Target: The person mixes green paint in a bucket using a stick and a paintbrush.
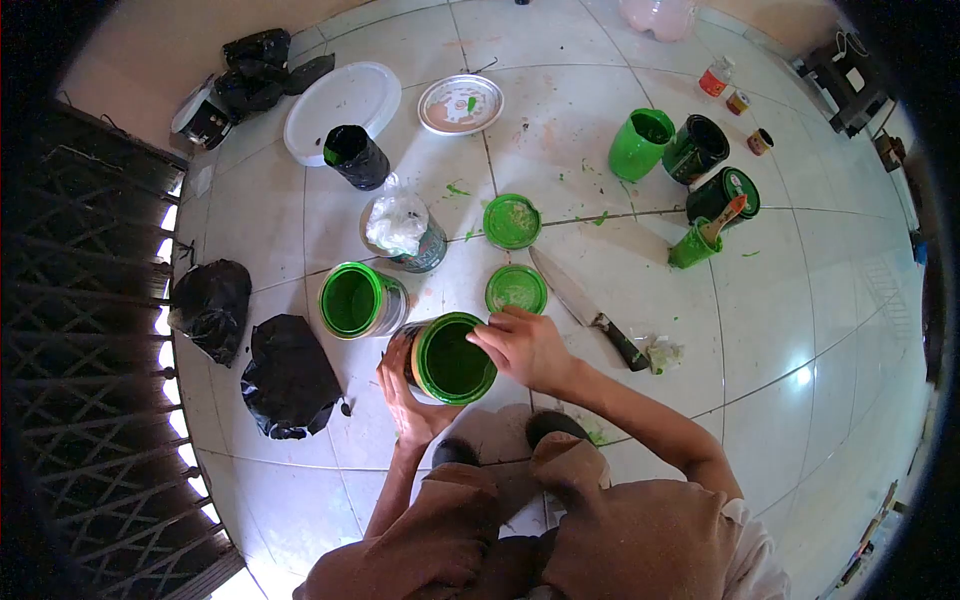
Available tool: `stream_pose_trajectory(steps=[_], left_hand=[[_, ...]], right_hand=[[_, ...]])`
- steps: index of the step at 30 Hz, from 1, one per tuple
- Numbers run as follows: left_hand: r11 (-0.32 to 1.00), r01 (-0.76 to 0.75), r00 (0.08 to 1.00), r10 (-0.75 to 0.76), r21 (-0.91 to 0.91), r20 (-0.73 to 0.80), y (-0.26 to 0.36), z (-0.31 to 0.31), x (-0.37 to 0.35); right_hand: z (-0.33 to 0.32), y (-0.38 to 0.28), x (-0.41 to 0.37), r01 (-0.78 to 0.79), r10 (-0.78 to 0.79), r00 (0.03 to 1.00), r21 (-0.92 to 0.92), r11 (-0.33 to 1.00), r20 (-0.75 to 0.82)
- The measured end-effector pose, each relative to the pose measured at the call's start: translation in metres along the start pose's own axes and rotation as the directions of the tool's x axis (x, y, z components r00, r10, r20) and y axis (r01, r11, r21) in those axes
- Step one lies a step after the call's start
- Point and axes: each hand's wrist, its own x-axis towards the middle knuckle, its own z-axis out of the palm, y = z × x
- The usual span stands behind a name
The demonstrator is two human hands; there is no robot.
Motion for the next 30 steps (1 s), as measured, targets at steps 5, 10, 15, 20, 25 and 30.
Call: stream_pose_trajectory(steps=[5,10,15,20,25,30], left_hand=[[1.000,0.016,1.000,-0.016,-0.021,-0.002,0.004,-0.002,0.005],[0.999,0.022,1.000,-0.021,-0.036,0.018,-0.003,-0.002,0.004],[0.974,0.097,0.994,-0.086,-0.203,0.063,-0.006,-0.001,0.004],[0.958,0.116,0.989,-0.087,-0.262,0.120,-0.008,0.002,0.002],[0.921,0.162,0.983,-0.117,-0.355,0.144,-0.010,0.007,0.000],[0.928,0.138,0.985,-0.091,-0.346,0.147,-0.009,0.005,0.001]], right_hand=[[0.003,-0.009,-0.006,0.009,-0.016,0.993,0.058,0.998,0.118],[0.005,-0.009,0.003,-0.004,0.003,0.999,0.052,0.999,0.033],[0.000,-0.013,0.001,0.019,-0.020,0.985,0.011,1.000,0.169],[-0.001,-0.013,0.013,-0.036,0.038,0.991,-0.013,0.999,0.126],[0.001,-0.015,0.002,0.017,-0.030,0.974,0.059,0.998,0.223],[-0.007,-0.008,0.010,-0.022,0.029,0.978,-0.034,0.999,0.209]])
